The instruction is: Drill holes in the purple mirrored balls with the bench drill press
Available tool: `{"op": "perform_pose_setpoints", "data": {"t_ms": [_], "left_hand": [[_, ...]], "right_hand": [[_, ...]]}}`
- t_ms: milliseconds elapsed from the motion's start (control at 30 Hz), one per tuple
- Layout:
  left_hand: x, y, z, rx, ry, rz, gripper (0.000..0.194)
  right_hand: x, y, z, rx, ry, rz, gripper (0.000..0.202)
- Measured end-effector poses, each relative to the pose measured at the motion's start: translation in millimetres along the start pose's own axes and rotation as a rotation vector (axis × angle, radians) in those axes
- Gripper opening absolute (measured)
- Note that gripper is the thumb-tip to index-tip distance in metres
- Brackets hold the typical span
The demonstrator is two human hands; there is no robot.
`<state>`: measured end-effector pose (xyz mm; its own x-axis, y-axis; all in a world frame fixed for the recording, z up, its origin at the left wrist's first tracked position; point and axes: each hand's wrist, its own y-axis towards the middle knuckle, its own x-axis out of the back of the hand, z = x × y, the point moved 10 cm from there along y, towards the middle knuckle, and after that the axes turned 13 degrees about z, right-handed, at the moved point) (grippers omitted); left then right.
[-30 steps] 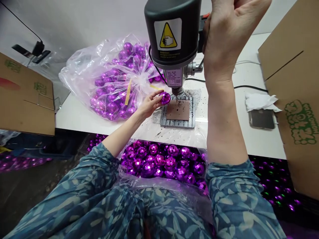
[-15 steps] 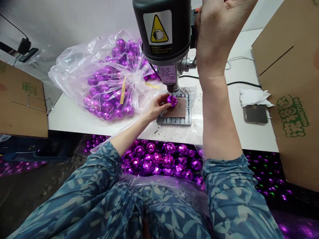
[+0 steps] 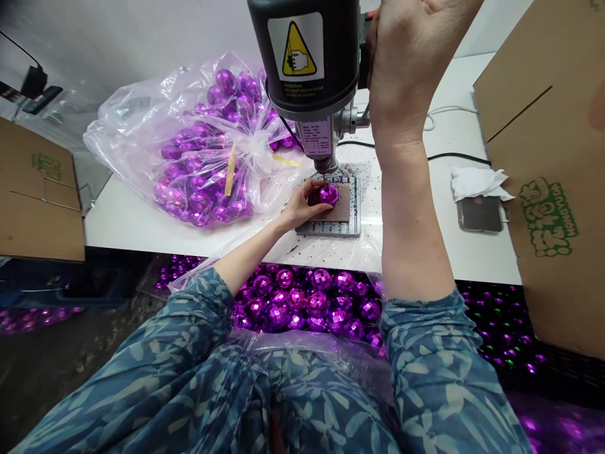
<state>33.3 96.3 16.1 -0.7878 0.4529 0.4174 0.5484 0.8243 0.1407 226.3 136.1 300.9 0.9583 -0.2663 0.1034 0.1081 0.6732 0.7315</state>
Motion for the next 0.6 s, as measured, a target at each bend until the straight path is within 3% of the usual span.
{"op": "perform_pose_setpoints", "data": {"t_ms": [200,400,600], "left_hand": [[-4.2,-4,0,-0.049,-0.05,-0.008,0.066],[-7.5,-4,4,-0.054,-0.039,-0.007,0.067],[-8.7,-5,7,-0.067,-0.067,0.003,0.071]], "right_hand": [[9,-20,17,0.008,0.192,-0.111,0.061],[16,-68,42,0.155,0.106,-0.178,0.067],[20,-97,37,0.282,0.103,-0.245,0.068]]}}
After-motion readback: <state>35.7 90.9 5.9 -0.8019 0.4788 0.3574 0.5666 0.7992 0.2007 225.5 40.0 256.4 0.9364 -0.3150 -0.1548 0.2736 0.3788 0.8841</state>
